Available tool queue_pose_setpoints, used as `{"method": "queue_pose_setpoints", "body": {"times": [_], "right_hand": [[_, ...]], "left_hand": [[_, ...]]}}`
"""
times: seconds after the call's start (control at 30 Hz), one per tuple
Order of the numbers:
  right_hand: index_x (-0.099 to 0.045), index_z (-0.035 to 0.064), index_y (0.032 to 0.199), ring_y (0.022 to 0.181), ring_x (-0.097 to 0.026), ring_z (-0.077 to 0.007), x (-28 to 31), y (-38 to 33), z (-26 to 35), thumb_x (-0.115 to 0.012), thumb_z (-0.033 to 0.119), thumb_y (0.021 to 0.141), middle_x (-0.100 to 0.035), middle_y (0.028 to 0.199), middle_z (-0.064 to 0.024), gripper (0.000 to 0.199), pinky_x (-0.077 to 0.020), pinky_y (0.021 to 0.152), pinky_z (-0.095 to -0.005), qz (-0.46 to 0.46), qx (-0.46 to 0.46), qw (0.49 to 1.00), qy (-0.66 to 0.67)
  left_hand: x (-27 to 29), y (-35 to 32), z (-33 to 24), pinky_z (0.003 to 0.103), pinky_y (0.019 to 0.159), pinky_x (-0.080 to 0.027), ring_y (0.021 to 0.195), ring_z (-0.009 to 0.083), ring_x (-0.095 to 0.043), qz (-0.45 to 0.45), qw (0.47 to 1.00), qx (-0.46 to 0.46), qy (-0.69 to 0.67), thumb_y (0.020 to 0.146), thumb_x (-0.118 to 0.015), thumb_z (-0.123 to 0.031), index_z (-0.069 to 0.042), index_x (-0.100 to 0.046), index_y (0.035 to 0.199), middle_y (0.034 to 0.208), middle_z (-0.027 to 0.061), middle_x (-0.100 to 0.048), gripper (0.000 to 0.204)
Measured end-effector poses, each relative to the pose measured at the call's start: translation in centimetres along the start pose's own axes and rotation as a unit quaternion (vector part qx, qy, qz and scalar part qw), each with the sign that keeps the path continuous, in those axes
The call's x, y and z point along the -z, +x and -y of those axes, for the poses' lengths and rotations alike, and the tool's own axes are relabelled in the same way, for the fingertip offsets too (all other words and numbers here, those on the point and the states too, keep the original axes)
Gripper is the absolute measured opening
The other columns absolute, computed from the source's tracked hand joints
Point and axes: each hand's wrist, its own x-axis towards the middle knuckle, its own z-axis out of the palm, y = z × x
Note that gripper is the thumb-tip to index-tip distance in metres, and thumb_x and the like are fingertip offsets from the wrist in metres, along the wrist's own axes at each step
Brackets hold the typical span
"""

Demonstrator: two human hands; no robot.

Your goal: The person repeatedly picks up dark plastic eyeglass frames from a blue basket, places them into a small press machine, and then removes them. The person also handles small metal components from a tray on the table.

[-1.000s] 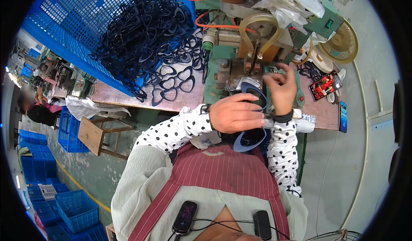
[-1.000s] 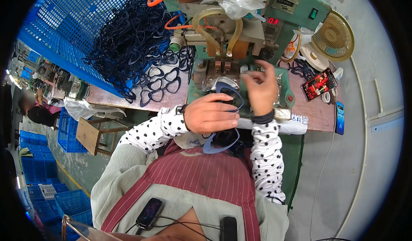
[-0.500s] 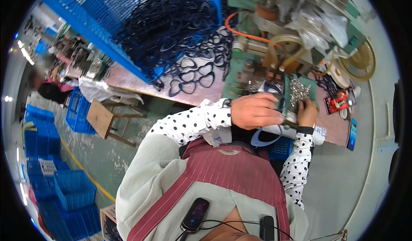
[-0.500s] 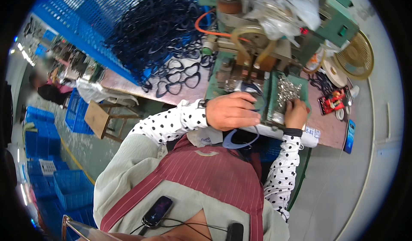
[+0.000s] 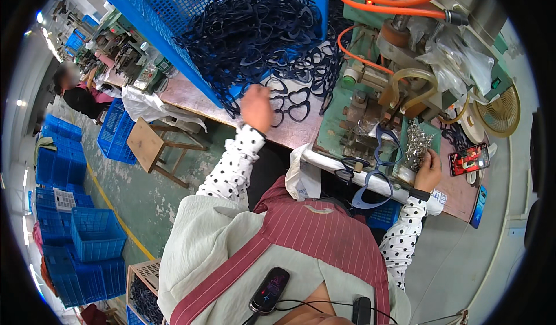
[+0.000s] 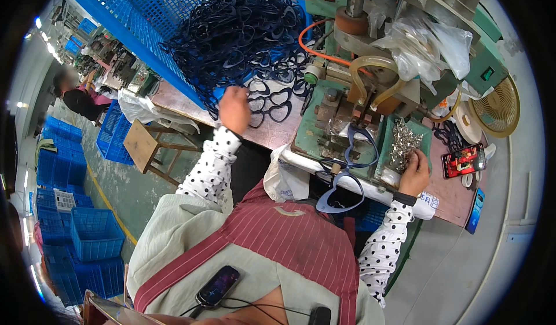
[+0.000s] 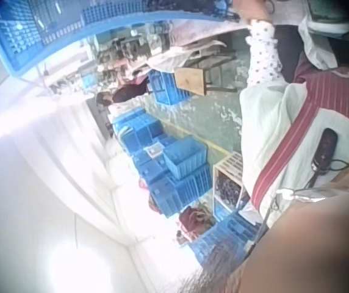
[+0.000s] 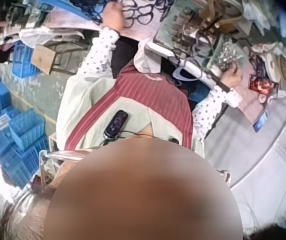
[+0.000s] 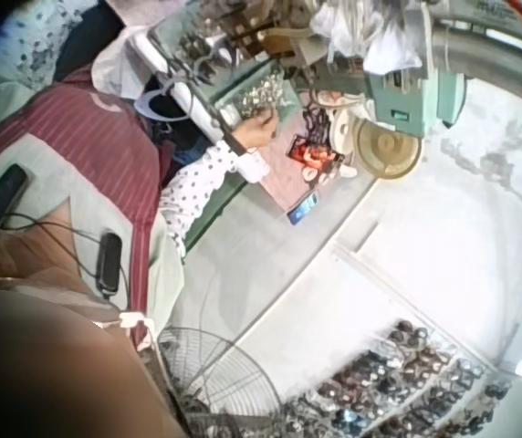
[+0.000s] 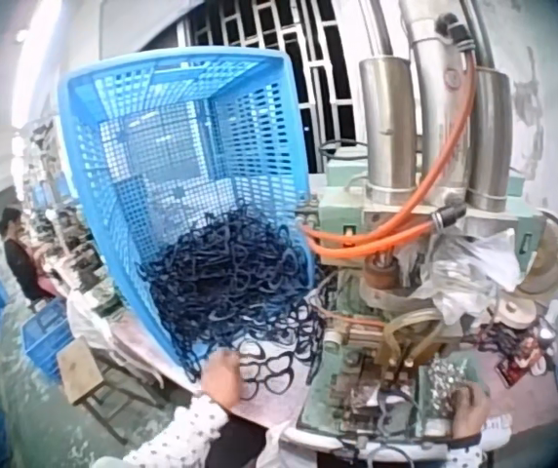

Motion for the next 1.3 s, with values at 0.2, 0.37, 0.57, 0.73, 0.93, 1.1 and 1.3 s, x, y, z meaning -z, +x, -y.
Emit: {"method": "queue_pose_setpoints", "body": {"times": [0.2, 0.37, 0.57, 0.73, 0.93, 1.1, 1.3], "right_hand": [[-0.071, 0.0039, 0.097, 0.064, -0.066, -0.0134, -0.5, -0.3, -1.0, -0.066, 0.015, 0.09, -0.07, 0.084, -0.0105, 0.015, -0.0519, 0.058, -0.0267, -0.01, -0.082, 0.994, 0.068], [-0.073, 0.0065, 0.096, 0.069, -0.067, -0.0164, -0.3, -0.3, -0.2, -0.069, 0.015, 0.087, -0.07, 0.084, -0.0101, 0.013, -0.0523, 0.063, -0.0304, -0.002, -0.057, 0.998, 0.032], [-0.074, 0.0096, 0.092, 0.079, -0.065, -0.0276, 0.1, 0.2, 1.8, -0.073, 0.013, 0.08, -0.069, 0.084, -0.0118, 0.013, -0.0505, 0.072, -0.0365, -0.031, -0.013, 0.999, -0.023], [-0.075, 0.0063, 0.09, 0.079, -0.064, -0.0204, 0.3, 1.0, 8.0, -0.074, 0.007, 0.076, -0.071, 0.089, -0.01, 0.014, -0.0494, 0.073, -0.0308, 0.045, -0.041, 0.988, 0.145], [-0.074, 0.0005, 0.093, 0.077, -0.062, -0.0124, 2.2, 0.9, 15.9, -0.072, 0.001, 0.077, -0.07, 0.087, -0.0081, 0.017, -0.0474, 0.072, -0.0241, 0.169, -0.067, 0.935, 0.305], [-0.073, -0.001, 0.093, 0.077, -0.063, -0.0108, 2.1, 1.0, 17.5, -0.071, 0.002, 0.077, -0.071, 0.089, -0.008, 0.017, -0.0491, 0.07, -0.0234, 0.198, -0.064, 0.928, 0.309], [-0.059, -0.0024, 0.103, 0.072, -0.062, -0.0093, 0.6, 1.6, 19.4, -0.075, 0.002, 0.074, -0.07, 0.083, -0.0093, 0.034, -0.0489, 0.063, -0.0236, 0.203, -0.129, 0.913, 0.331]], "left_hand": [[-1.9, -1.5, 5.9, 0.047, 0.068, -0.052, 0.078, 0.0405, -0.065, 0.191, 0.953, 0.21, 0.106, 0.088, -0.06, -0.046, 0.002, -0.065, 0.084, 0.087, 0.0255, -0.065, 0.049], [-6.8, -1.7, 4.5, 0.047, 0.076, -0.051, 0.087, 0.0415, -0.063, 0.133, 0.959, 0.248, -0.034, 0.086, -0.065, -0.041, 0.002, -0.063, 0.094, 0.098, 0.0254, -0.064, 0.043], [-3.7, 2.8, -3.3, 0.042, 0.062, -0.049, 0.077, 0.0343, -0.063, 0.032, 0.986, 0.045, -0.155, 0.085, -0.069, -0.028, -0.008, -0.062, 0.094, 0.09, 0.0129, -0.064, 0.024], [-0.4, 4.3, -7.8, 0.035, 0.056, -0.049, 0.065, 0.0291, -0.064, -0.067, 0.941, 0.115, -0.31, 0.087, -0.069, -0.02, -0.005, -0.063, 0.092, 0.078, 0.0114, -0.067, 0.017], [5.4, 3.3, -12.9, 0.035, 0.077, -0.048, 0.083, 0.0204, -0.065, -0.115, 0.897, -0.289, -0.315, 0.073, -0.067, -0.002, -0.006, -0.064, 0.101, 0.094, 0.0063, -0.068, 0.029], [7.6, 2.6, -18.4, 0.039, 0.086, -0.049, 0.09, 0.0242, -0.067, -0.076, 0.799, -0.436, -0.407, 0.076, -0.067, -0.006, -0.005, -0.065, 0.108, 0.1, 0.009, -0.07, 0.032], [7.5, 2.0, -19.5, 0.038, 0.081, -0.051, 0.08, 0.0221, -0.064, -0.073, 0.748, -0.501, -0.429, 0.08, -0.063, -0.007, -0.002, -0.063, 0.111, 0.101, 0.0109, -0.068, 0.031]]}}
